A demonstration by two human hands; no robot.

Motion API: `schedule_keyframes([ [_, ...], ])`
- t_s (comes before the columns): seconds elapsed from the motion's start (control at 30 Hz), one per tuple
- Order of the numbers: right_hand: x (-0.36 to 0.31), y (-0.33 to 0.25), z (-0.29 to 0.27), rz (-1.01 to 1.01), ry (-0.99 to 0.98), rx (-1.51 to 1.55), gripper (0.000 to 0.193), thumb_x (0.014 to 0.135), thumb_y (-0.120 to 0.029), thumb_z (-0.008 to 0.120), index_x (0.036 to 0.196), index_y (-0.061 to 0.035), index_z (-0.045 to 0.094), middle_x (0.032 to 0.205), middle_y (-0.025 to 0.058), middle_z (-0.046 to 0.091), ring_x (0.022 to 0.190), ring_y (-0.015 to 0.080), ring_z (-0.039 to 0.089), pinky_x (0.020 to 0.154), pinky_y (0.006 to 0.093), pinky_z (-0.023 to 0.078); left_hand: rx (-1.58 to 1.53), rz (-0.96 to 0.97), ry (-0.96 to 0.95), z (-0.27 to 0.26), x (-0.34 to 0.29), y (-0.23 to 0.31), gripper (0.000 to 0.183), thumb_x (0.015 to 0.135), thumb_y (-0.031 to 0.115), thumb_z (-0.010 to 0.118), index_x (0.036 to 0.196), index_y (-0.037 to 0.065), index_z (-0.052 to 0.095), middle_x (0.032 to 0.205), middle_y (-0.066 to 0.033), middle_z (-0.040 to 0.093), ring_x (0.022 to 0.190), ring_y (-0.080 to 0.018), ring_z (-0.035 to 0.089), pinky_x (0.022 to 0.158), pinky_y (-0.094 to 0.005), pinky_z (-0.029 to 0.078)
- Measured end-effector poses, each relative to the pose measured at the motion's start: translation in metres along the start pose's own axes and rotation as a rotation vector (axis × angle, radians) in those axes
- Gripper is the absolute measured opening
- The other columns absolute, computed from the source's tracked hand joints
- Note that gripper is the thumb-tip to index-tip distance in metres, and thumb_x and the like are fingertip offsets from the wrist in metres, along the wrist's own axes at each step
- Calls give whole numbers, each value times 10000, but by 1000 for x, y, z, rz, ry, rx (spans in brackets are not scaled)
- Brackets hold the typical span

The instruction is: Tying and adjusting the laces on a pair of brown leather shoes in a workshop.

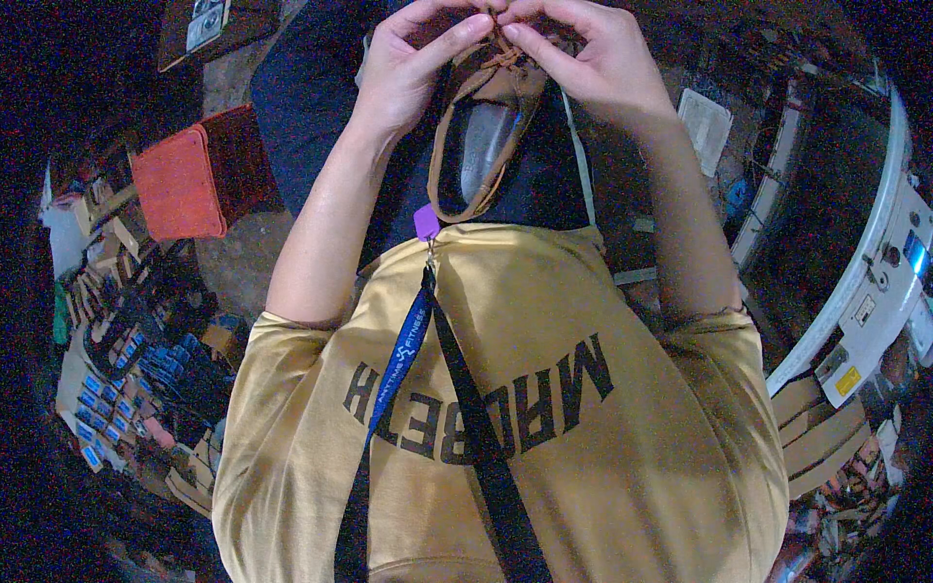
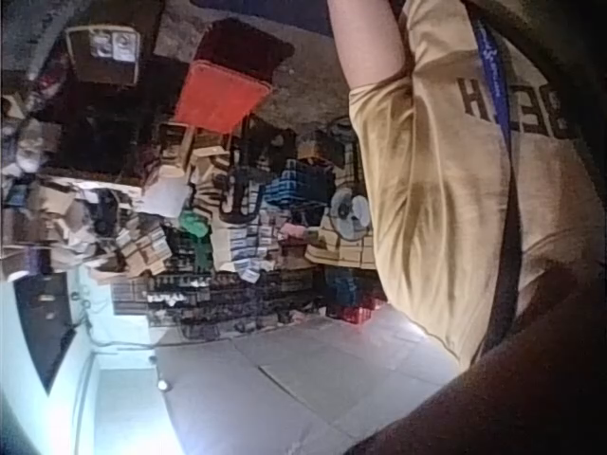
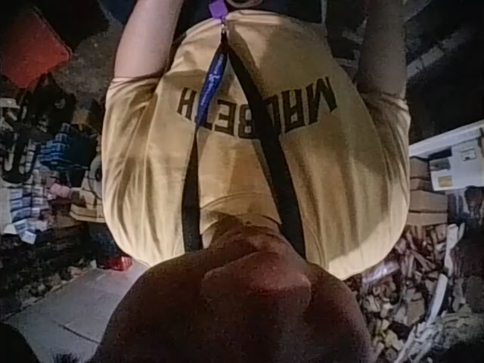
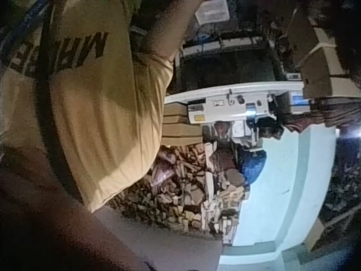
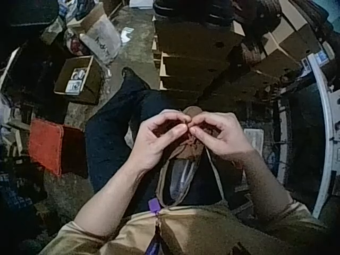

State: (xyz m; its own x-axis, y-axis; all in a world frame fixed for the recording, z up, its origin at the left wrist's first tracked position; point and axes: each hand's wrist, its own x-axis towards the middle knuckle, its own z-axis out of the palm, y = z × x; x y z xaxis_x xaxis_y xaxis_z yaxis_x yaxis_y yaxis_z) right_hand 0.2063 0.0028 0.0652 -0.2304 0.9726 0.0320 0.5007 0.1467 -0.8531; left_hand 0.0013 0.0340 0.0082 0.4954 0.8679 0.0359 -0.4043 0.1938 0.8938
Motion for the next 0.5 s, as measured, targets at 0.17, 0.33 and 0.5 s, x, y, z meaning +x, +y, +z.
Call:
schedule_keyframes([
  [0.17,-5,17,-2,6,-113,27,198,1009,-122,678,1143,22,701,1034,50,743,978,117,687,919,273,532,-19,-40,1,-2,-1,-1,126,1008,43,662,1118,-5,700,1101,-50,677,1022,-131,652,932,-282,521],
  [0.33,-2,10,-4,76,-159,138,179,998,-94,686,1135,21,699,1030,41,739,960,110,681,910,266,530,-95,-77,-4,-3,-2,-3,121,999,59,672,1098,1,710,1087,-48,680,997,-130,664,912,-276,521],
  [0.5,2,-4,-2,92,-53,129,116,948,-72,727,1023,15,715,883,56,725,806,99,659,725,260,523,-110,-84,11,-3,-2,-1,122,993,61,678,1093,4,718,1078,-50,690,994,-133,667,911,-275,518],
])
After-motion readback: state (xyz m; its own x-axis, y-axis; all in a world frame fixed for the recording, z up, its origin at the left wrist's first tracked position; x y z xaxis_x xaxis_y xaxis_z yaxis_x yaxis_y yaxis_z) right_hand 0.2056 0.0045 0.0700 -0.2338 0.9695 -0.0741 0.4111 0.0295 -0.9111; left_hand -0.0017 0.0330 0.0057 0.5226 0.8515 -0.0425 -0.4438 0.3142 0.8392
